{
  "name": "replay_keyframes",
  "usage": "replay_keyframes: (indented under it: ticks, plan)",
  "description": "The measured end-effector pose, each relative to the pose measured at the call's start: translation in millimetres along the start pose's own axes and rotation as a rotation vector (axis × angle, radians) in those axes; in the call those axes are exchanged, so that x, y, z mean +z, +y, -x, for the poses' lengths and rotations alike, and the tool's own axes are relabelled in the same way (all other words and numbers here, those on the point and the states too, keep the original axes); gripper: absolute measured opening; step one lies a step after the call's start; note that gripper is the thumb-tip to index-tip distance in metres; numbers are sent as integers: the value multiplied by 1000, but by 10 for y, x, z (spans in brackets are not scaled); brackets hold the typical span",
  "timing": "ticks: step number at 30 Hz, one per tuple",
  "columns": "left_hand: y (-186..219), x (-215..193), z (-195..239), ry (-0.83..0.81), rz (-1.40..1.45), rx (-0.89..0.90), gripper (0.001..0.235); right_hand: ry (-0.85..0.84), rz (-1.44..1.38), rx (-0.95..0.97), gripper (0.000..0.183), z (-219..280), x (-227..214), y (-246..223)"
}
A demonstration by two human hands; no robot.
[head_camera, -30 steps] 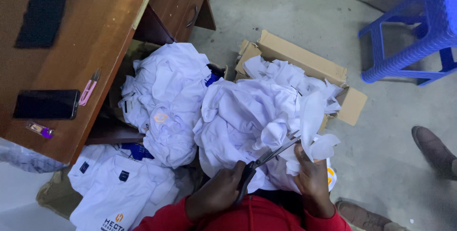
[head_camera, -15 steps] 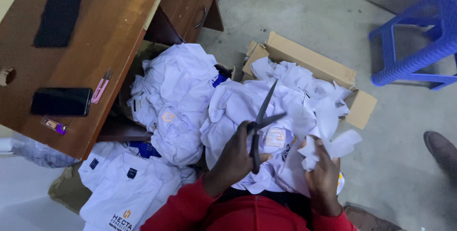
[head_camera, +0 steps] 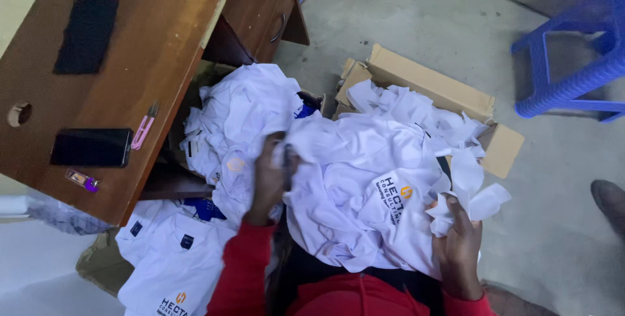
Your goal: The person sits on the floor and uses scissors to cut tags and labels off white t-shirts. They pick up shirts from a pile, cut the tags, and place the shirts into a cardboard box.
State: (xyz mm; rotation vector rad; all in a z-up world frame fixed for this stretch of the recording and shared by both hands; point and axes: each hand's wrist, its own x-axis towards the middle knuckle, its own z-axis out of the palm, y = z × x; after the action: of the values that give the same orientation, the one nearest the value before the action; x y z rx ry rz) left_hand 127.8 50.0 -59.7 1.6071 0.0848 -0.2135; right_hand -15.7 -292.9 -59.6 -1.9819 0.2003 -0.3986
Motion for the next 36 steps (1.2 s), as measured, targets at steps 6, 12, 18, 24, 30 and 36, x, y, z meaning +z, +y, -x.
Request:
replay_keyframes:
  ticks: [6,12,18,24,30,36]
  plan:
    - [863,-1544,782,994,-913,771,36,46,-223,186,21,-40,56,129]
    - [-150,-1500,559,1031,-1004,624,38,343,-767,639,19,-268,257,-388]
    - [-1387,-241,597,-94,-154,-182,69,365,-797,656,20,-275,227,-308]
    - [-1047,-259,1035,-285,-180,-154,84,263,-523,691,19,-208,136,-143]
    - [-1075,-559,857,58,-443,-350,61,341,-792,673,29,-355,341,-505]
    - [-989,-1423,179,749,-1239,399,68,246,-495,673,20,-278,182,-140]
